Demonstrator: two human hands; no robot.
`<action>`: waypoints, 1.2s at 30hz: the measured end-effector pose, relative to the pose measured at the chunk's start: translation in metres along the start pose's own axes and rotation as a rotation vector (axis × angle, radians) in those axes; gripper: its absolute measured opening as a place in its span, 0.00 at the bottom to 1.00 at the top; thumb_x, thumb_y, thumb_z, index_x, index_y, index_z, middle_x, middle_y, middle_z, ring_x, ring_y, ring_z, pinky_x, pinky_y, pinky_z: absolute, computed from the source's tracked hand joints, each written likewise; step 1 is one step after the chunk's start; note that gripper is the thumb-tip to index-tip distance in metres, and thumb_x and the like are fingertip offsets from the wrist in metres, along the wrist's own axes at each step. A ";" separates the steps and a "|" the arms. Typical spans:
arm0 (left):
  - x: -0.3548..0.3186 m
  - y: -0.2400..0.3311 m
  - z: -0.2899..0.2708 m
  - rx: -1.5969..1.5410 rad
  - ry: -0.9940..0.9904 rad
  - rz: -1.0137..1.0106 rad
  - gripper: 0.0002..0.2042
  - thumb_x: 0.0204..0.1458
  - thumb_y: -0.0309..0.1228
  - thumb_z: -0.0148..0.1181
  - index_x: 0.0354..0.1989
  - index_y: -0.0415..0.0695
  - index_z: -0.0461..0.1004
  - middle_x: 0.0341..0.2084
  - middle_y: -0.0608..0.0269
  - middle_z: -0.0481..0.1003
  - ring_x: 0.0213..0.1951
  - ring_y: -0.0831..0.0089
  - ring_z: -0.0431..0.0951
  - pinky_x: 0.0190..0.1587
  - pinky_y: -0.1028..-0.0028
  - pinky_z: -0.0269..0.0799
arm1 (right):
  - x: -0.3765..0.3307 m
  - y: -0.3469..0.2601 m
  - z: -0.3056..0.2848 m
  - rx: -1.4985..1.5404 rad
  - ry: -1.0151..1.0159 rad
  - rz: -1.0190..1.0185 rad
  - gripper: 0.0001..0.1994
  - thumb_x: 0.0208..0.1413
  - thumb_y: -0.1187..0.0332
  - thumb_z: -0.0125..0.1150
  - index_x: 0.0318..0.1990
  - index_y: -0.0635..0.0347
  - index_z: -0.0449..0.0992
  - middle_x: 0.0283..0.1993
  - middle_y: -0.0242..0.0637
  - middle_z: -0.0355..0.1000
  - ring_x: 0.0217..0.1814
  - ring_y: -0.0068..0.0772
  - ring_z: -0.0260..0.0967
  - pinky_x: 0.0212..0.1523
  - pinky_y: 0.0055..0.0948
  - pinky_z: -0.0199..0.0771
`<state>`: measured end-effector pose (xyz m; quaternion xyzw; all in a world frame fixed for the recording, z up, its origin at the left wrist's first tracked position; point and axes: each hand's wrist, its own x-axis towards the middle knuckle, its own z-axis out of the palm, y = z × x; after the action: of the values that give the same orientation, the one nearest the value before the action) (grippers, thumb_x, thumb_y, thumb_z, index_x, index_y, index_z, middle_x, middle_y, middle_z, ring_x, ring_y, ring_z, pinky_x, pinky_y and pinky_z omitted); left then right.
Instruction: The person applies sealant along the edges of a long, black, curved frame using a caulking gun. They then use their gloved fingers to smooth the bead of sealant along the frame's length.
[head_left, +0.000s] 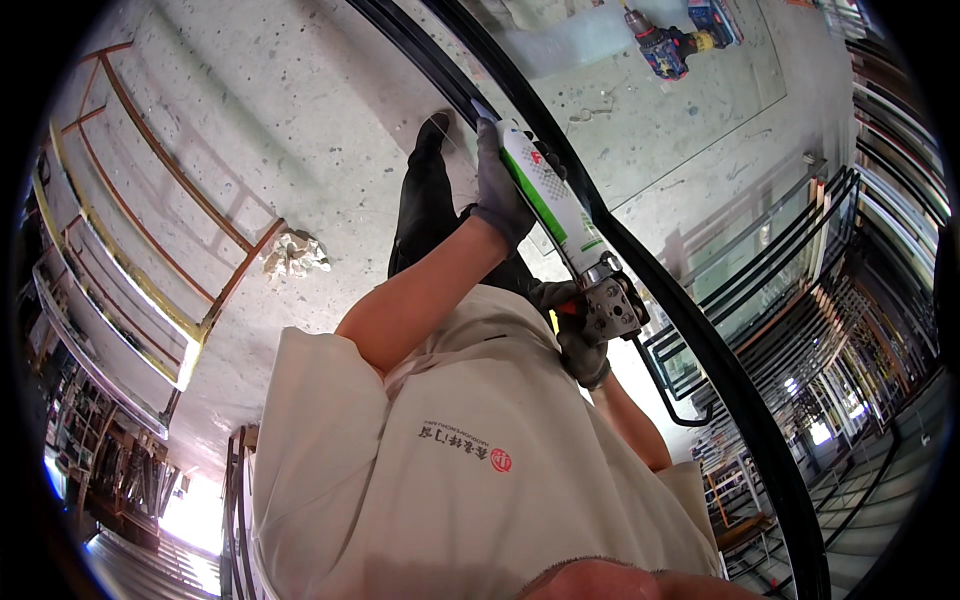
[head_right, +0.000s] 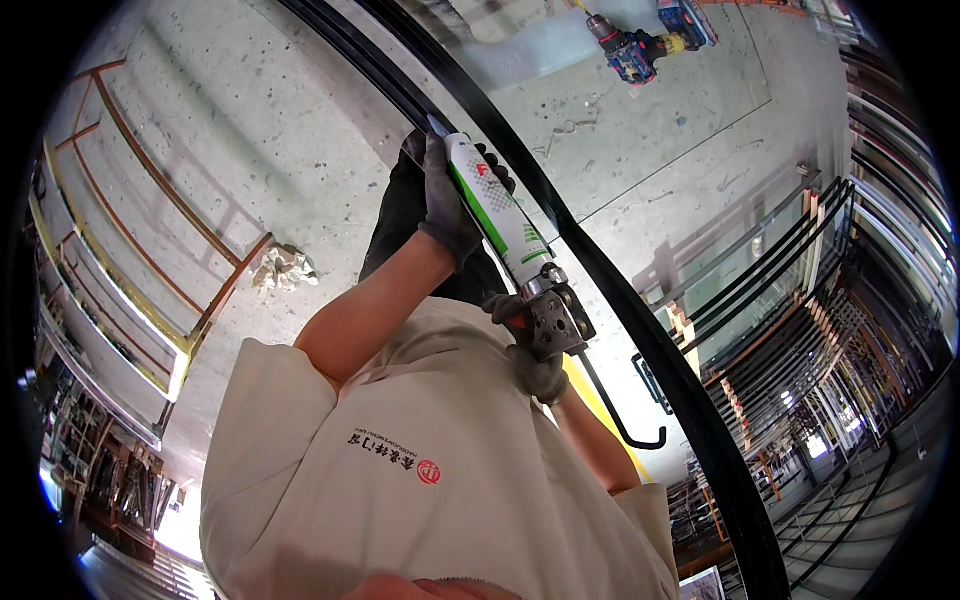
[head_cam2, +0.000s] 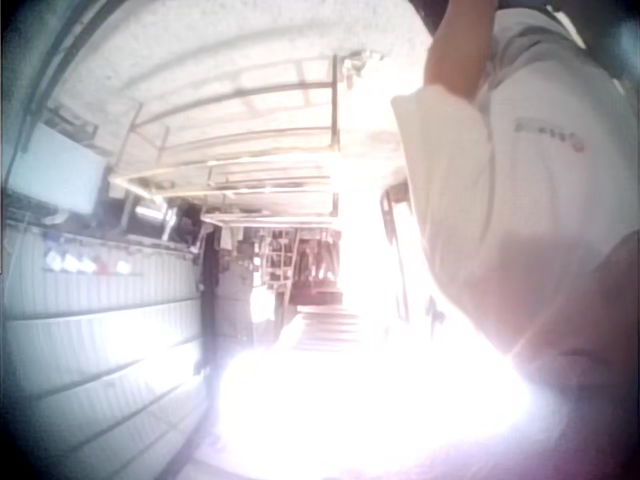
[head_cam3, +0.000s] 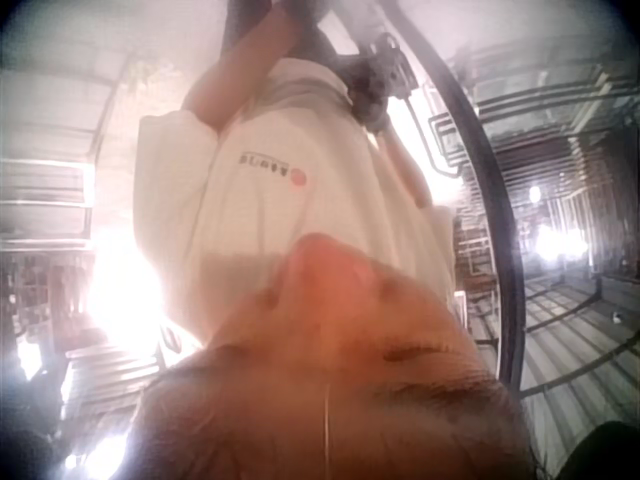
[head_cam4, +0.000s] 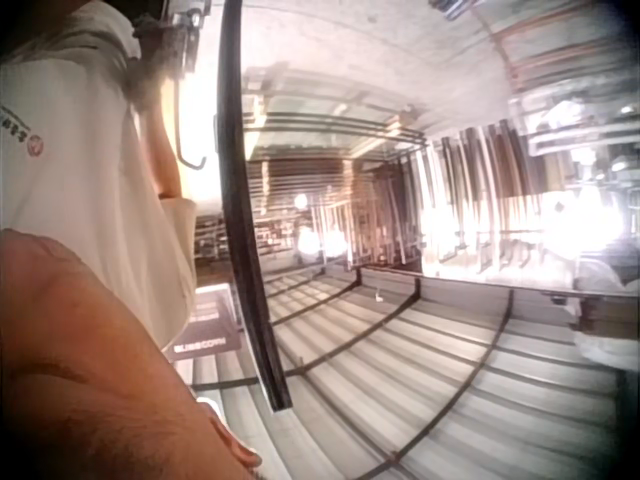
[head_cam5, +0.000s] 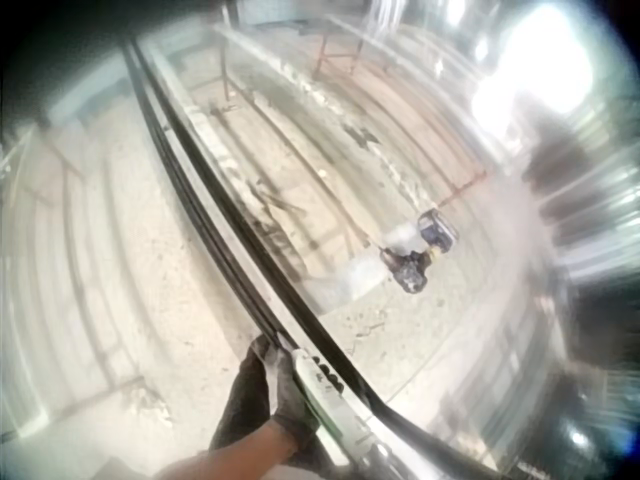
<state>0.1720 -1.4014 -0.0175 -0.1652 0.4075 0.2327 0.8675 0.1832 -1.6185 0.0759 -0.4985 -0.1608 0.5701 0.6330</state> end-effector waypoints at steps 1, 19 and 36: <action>0.001 0.000 -0.002 -0.003 -0.013 0.002 0.33 0.53 0.70 0.49 0.38 0.46 0.70 0.30 0.59 0.72 0.32 0.59 0.77 0.40 0.56 0.76 | 0.000 -0.001 0.000 0.004 0.001 0.005 0.26 0.38 0.74 0.55 0.51 0.64 0.67 0.52 0.42 0.64 0.62 0.44 0.59 0.71 0.48 0.50; 0.005 -0.003 -0.008 0.039 0.023 0.010 0.36 0.50 0.74 0.48 0.43 0.49 0.65 0.29 0.59 0.69 0.31 0.61 0.76 0.41 0.54 0.76 | -0.004 -0.003 0.007 -0.066 0.114 0.010 0.27 0.41 0.70 0.57 0.54 0.64 0.67 0.47 0.44 0.68 0.54 0.43 0.65 0.62 0.46 0.61; 0.002 -0.002 -0.003 0.022 0.029 -0.005 0.36 0.51 0.74 0.47 0.41 0.48 0.66 0.27 0.58 0.71 0.30 0.60 0.76 0.41 0.55 0.76 | -0.006 -0.012 0.007 -0.072 0.059 0.047 0.24 0.39 0.75 0.55 0.50 0.64 0.67 0.50 0.43 0.65 0.61 0.43 0.61 0.70 0.46 0.54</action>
<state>0.1723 -1.4034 -0.0205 -0.1599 0.4224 0.2236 0.8637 0.1826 -1.6188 0.0905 -0.5410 -0.1507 0.5639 0.6054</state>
